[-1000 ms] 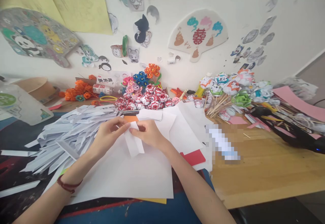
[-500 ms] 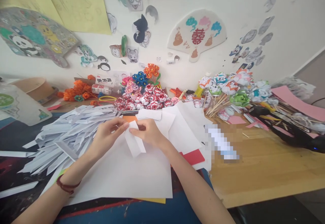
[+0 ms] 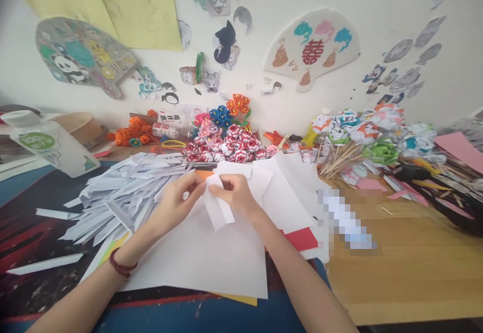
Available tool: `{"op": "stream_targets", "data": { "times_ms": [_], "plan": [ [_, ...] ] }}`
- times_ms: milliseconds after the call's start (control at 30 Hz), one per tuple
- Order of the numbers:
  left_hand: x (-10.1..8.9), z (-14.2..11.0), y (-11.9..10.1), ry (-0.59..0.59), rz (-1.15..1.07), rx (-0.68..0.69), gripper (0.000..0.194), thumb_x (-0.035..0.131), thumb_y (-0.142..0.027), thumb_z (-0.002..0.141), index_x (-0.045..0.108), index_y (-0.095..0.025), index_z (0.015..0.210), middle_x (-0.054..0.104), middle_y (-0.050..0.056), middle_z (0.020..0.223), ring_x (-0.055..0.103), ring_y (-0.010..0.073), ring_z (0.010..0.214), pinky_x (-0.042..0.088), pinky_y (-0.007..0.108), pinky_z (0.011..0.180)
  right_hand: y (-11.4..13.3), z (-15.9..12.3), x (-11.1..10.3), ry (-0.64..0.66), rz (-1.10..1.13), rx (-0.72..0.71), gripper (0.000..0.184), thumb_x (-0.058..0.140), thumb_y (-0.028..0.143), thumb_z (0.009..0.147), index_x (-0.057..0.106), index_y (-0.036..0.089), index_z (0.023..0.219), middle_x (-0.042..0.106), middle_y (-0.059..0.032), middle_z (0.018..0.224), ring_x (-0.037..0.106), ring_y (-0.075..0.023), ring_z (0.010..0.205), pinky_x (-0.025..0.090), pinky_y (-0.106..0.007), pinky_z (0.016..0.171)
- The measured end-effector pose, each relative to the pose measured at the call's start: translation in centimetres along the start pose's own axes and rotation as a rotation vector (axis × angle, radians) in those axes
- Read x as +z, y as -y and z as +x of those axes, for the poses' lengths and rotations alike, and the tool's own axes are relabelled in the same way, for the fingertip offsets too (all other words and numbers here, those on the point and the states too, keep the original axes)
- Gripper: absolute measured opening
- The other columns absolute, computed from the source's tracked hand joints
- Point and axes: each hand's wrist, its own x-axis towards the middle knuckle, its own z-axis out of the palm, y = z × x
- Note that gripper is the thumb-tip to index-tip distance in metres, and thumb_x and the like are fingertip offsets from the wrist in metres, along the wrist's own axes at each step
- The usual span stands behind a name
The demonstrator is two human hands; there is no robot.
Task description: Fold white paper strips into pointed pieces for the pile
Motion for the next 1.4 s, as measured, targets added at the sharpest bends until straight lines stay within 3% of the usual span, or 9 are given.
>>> {"op": "stream_targets", "data": {
  "times_ms": [133, 333, 567, 733, 900, 1000, 1133, 1300, 1400],
  "plan": [
    [0.0, -0.1, -0.2, 0.009, -0.056, -0.015, 0.021, 0.043, -0.026, 0.090, 0.055, -0.016, 0.075, 0.055, 0.000, 0.069, 0.047, 0.0118, 0.062, 0.036, 0.024, 0.058, -0.2, 0.0, -0.1, 0.025, 0.074, -0.012, 0.028, 0.068, 0.040, 0.072, 0.061, 0.014, 0.066, 0.054, 0.0002, 0.063, 0.049, -0.0126, 0.057, 0.037, -0.024, 0.050],
    [-0.1, -0.1, -0.4, 0.032, -0.092, 0.019, 0.019, 0.045, -0.023, 0.089, 0.053, -0.015, 0.074, 0.051, -0.001, 0.066, 0.043, 0.0102, 0.060, 0.033, 0.023, 0.057, -0.2, 0.2, -0.4, -0.058, 0.094, -0.086, 0.022, 0.069, 0.034, 0.075, 0.064, 0.013, 0.070, 0.053, 0.0008, 0.064, 0.048, -0.0116, 0.058, 0.037, -0.023, 0.051],
    [0.0, -0.1, 0.0, 0.012, -0.083, -0.042, 0.019, 0.048, -0.023, 0.088, 0.055, -0.016, 0.072, 0.054, -0.001, 0.066, 0.045, 0.0105, 0.061, 0.035, 0.023, 0.057, -0.3, 0.2, -0.5, -0.019, 0.022, -0.073, 0.022, 0.067, 0.036, 0.077, 0.065, 0.014, 0.075, 0.056, 0.0002, 0.066, 0.051, -0.0130, 0.060, 0.039, -0.024, 0.053],
    [-0.1, 0.1, 0.5, -0.044, -0.100, -0.025, 0.012, 0.051, -0.024, 0.086, 0.060, -0.017, 0.083, 0.060, 0.000, 0.078, 0.049, 0.0105, 0.066, 0.038, 0.022, 0.060, -0.2, 0.2, -0.2, 0.034, -0.100, -0.098, 0.023, 0.065, 0.036, 0.079, 0.062, 0.015, 0.069, 0.053, 0.0011, 0.064, 0.049, -0.0123, 0.060, 0.037, -0.024, 0.054],
    [-0.2, 0.1, 0.9, -0.109, -0.194, -0.072, 0.012, 0.051, -0.026, 0.087, 0.059, -0.017, 0.087, 0.059, 0.000, 0.074, 0.051, 0.0100, 0.065, 0.039, 0.022, 0.059, -0.1, 0.4, -0.1, 0.089, 0.003, -0.022, 0.028, 0.071, 0.033, 0.073, 0.066, 0.018, 0.096, 0.066, -0.0036, 0.089, 0.061, -0.0188, 0.081, 0.046, -0.026, 0.066],
    [-0.2, 0.2, 1.5, -0.199, -0.352, -0.132, 0.013, 0.053, -0.029, 0.086, 0.056, -0.017, 0.086, 0.061, 0.001, 0.075, 0.055, 0.0100, 0.066, 0.041, 0.020, 0.057, -0.2, 0.8, -0.6, 0.038, 0.010, 0.059, 0.035, 0.073, 0.034, 0.071, 0.065, 0.018, 0.100, 0.066, -0.0033, 0.082, 0.060, -0.0154, 0.067, 0.044, -0.025, 0.057],
    [0.1, 0.3, 1.8, -0.253, -0.562, -0.223, 0.017, 0.055, -0.033, 0.084, 0.050, -0.017, 0.086, 0.064, 0.001, 0.072, 0.051, 0.0079, 0.053, 0.041, 0.019, 0.049, -0.5, 1.1, -0.9, -0.055, 0.096, 0.141, 0.026, 0.072, 0.039, 0.072, 0.065, 0.015, 0.078, 0.059, 0.0004, 0.060, 0.051, -0.0100, 0.048, 0.039, -0.024, 0.048],
    [0.9, 0.2, 0.9, -0.137, -0.740, -0.341, 0.019, 0.057, -0.032, 0.080, 0.046, -0.017, 0.084, 0.068, 0.005, 0.074, 0.055, 0.0096, 0.054, 0.044, 0.021, 0.050, -0.9, 1.1, -0.2, -0.046, 0.249, 0.153, 0.029, 0.073, 0.039, 0.072, 0.066, 0.011, 0.068, 0.063, -0.0039, 0.063, 0.059, -0.0128, 0.056, 0.046, -0.027, 0.057],
    [1.2, 0.1, 0.8, -0.059, -0.629, -0.360, 0.020, 0.058, -0.032, 0.079, 0.046, -0.016, 0.076, 0.067, 0.005, 0.073, 0.055, 0.0099, 0.051, 0.044, 0.022, 0.049, -1.1, 1.0, -0.1, -0.051, 0.176, 0.125, 0.029, 0.072, 0.039, 0.072, 0.068, 0.010, 0.070, 0.064, -0.0047, 0.061, 0.059, -0.0143, 0.051, 0.047, -0.029, 0.054]
  ]
}}
